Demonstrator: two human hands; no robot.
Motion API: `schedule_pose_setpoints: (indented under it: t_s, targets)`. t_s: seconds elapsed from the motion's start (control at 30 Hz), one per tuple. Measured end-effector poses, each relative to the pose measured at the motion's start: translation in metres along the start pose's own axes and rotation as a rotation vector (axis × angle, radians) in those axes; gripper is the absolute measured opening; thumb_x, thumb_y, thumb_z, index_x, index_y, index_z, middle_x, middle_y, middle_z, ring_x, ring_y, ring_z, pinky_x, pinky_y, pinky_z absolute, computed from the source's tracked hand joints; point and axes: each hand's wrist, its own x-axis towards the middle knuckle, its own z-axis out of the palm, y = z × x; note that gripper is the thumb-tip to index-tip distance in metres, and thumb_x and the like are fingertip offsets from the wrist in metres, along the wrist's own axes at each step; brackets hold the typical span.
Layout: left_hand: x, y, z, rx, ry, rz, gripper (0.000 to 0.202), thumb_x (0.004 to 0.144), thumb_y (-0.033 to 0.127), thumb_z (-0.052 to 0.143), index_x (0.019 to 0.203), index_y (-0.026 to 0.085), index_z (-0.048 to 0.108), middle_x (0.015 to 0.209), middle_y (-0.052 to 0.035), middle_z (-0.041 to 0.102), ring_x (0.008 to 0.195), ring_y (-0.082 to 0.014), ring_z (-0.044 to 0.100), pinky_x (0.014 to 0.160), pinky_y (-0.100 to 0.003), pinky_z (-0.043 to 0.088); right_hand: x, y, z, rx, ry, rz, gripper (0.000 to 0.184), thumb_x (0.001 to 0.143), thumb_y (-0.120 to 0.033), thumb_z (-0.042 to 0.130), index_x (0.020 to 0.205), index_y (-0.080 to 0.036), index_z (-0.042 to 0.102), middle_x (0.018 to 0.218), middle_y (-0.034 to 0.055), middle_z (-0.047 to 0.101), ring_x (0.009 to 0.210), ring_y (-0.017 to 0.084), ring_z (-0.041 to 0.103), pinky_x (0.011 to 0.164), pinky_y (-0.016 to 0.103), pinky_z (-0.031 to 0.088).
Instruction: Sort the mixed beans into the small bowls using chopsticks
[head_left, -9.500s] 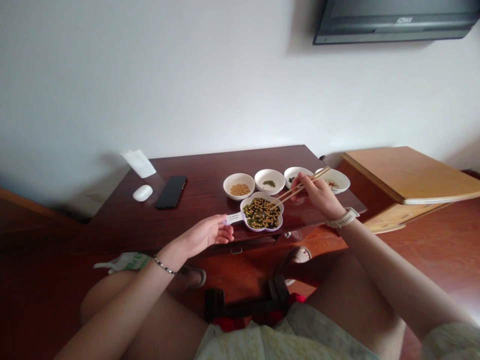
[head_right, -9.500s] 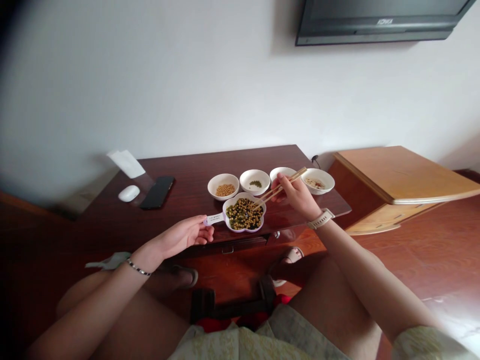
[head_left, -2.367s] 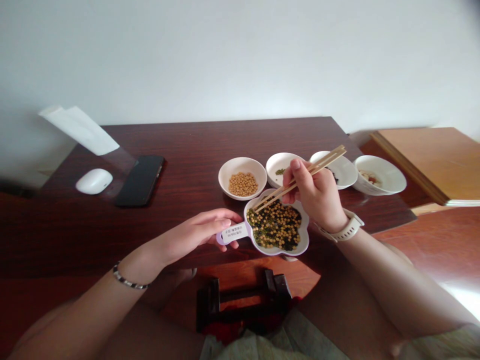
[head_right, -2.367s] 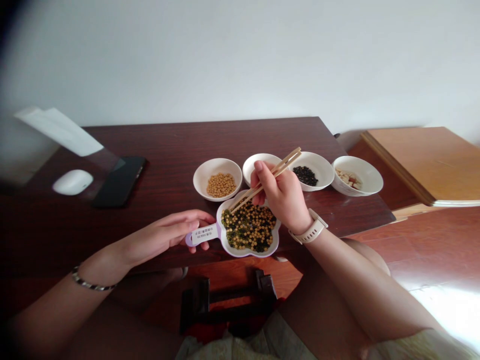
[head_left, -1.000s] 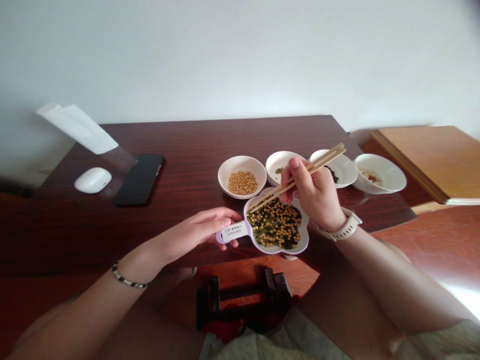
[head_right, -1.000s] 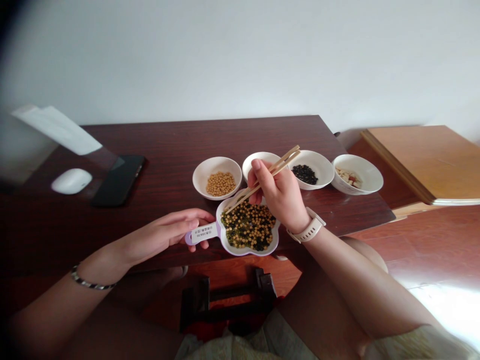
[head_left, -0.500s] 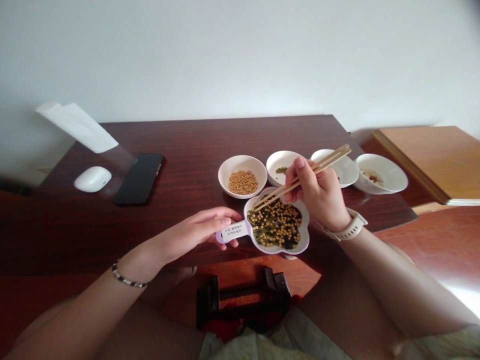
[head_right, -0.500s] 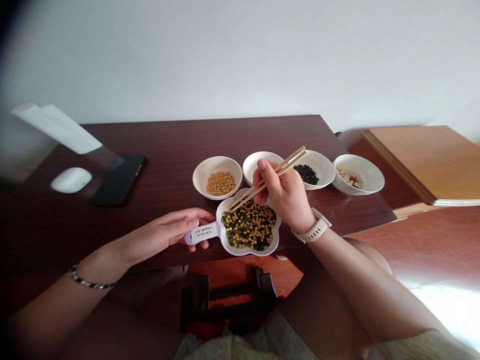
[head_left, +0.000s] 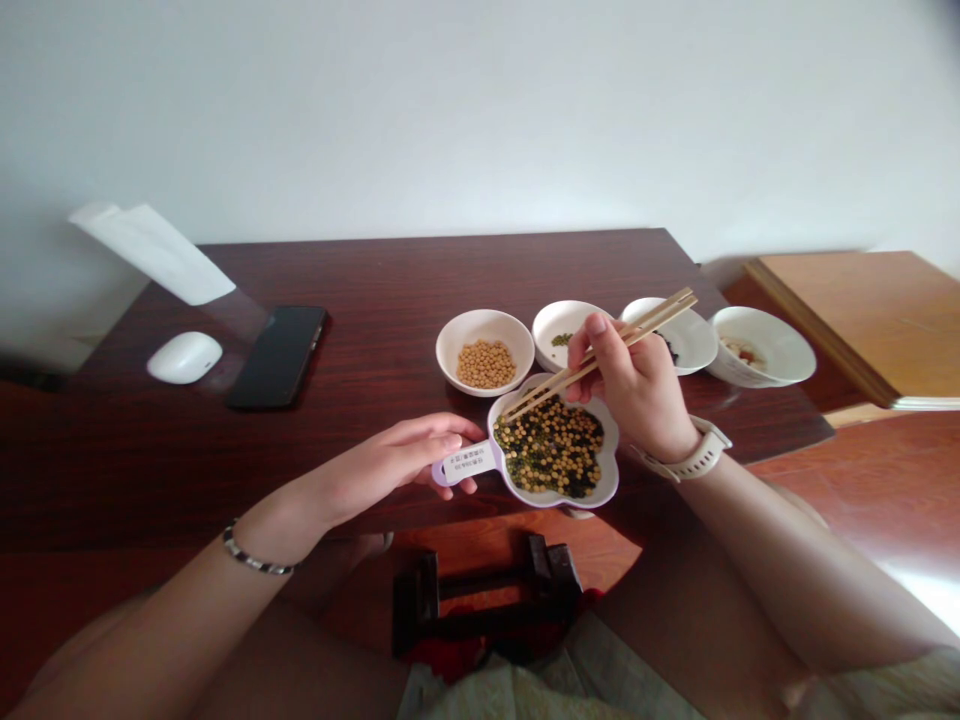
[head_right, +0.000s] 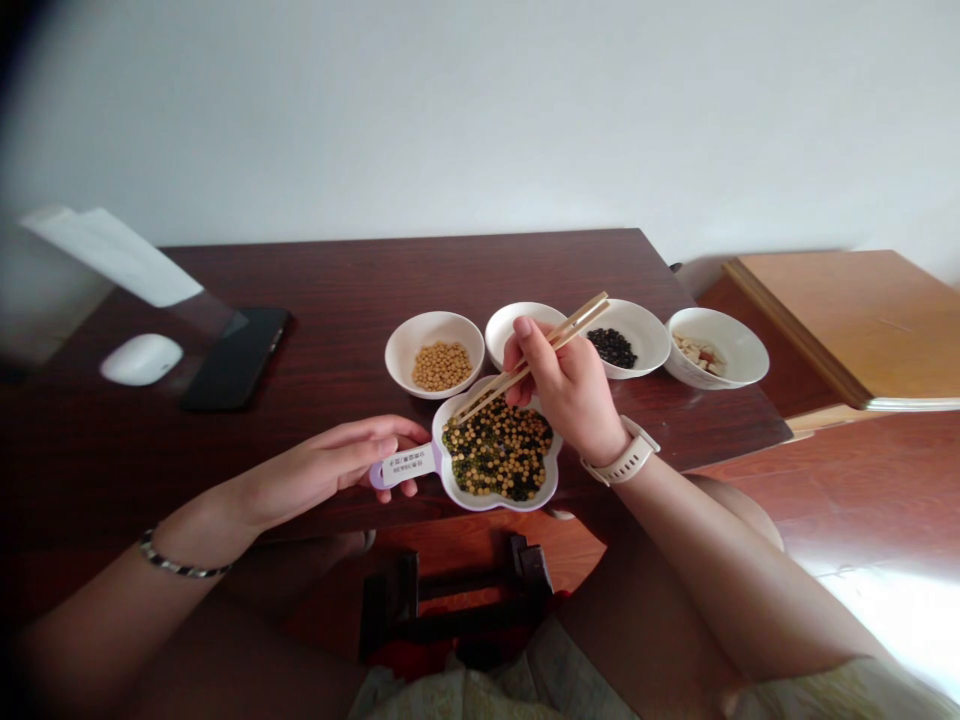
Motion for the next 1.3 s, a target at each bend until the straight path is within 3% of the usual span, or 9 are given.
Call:
schedule_pose_setpoints:
  t_s: [0.43, 0.83, 1.3]
  targets:
    - [0.0, -0.001, -0.0013, -0.008, 0.001, 0.002, 0.041, 0.11, 0.05, 0.071, 0.136, 0.019, 0.074, 0.127, -0.0119, 0.077, 0.102, -0.0239, 0.077, 0.085, -0.035, 0.059, -0.0025, -0.0013, 0.0025, 0.014, 0.008, -0.024, 0.056, 0.111, -0.069, 0.052, 0.082, -0.024, 0.066, 0.057, 0.0002, 0.067, 0.048, 0.015, 0.064, 0.048, 0.028, 0.047]
    - [-0.0014, -0.005, -0.0041, -0.005, -0.008, 0.028, 0.04, 0.11, 0.051, 0.07, 0.135, 0.02, 0.074, 0.128, -0.0109, 0.077, 0.103, -0.0238, 0.076, 0.086, -0.035, 0.059, 0.0007, 0.0006, 0.0016, 0.059, -0.016, -0.209, 0.052, 0.114, -0.059, 0.054, 0.076, -0.026, 0.064, 0.062, 0.001, 0.063, 0.051, 0.015, 0.059, 0.049, 0.034, 0.043]
    - [-0.003, -0.0042, -0.0032, 0.018, -0.008, 0.03, 0.039, 0.112, 0.05, 0.067, 0.136, 0.02, 0.072, 0.128, -0.0097, 0.077, 0.104, -0.0218, 0.076, 0.086, -0.033, 0.058, 0.0015, 0.0006, -0.0009, 0.063, 0.014, -0.186, 0.052, 0.112, -0.065, 0.055, 0.078, -0.026, 0.064, 0.067, 0.0027, 0.063, 0.056, 0.017, 0.063, 0.046, 0.033, 0.044]
